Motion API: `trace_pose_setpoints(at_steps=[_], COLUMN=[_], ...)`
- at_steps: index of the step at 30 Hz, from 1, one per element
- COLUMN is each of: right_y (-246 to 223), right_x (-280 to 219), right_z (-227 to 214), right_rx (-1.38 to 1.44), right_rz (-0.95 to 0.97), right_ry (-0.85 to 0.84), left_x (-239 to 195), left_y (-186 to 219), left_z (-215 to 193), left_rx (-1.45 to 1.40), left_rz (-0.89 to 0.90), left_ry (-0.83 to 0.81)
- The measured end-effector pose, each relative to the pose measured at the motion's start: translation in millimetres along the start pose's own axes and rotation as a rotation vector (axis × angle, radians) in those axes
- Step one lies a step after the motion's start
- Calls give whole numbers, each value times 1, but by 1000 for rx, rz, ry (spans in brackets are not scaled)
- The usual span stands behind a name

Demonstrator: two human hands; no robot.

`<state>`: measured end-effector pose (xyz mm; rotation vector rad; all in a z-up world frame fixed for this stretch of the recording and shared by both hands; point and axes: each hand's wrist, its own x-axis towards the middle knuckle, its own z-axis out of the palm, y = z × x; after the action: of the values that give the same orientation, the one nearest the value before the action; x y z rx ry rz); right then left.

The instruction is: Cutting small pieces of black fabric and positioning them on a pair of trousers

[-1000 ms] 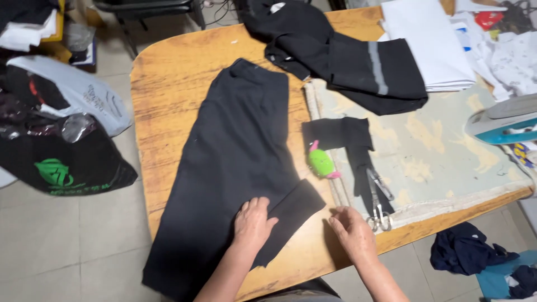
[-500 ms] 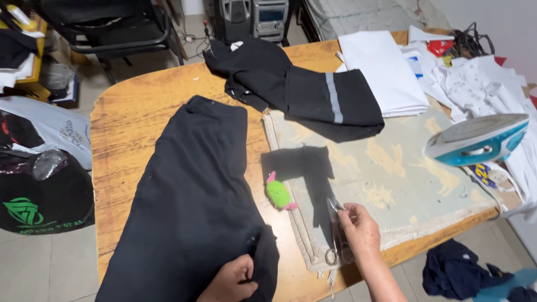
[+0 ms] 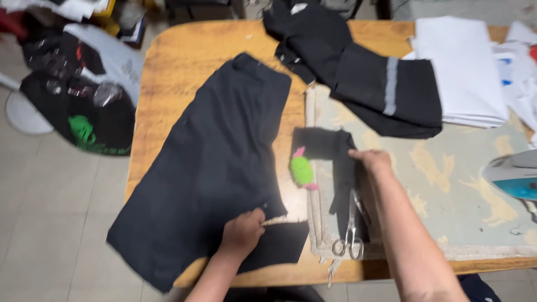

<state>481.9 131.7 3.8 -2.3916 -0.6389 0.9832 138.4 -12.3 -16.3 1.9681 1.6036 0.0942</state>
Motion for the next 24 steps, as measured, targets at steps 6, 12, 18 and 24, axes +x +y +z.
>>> trace_pose_setpoints(at_steps=[6, 12, 18, 24], right_y=[10, 6, 19, -32], right_x=[18, 13, 52, -169], right_z=[4, 12, 2, -55], right_rx=[-125, 293, 260, -345], right_rz=[-289, -137, -488, -1261], right_ry=[282, 97, 126, 451], left_x=[-13, -32, -16, -21], left_y=[-10, -2, -37, -68], left_z=[12, -29, -25, -18], left_rx=[102, -352, 84, 88], left_rz=[-41, 57, 125, 209], left_ry=[158, 53, 178, 328])
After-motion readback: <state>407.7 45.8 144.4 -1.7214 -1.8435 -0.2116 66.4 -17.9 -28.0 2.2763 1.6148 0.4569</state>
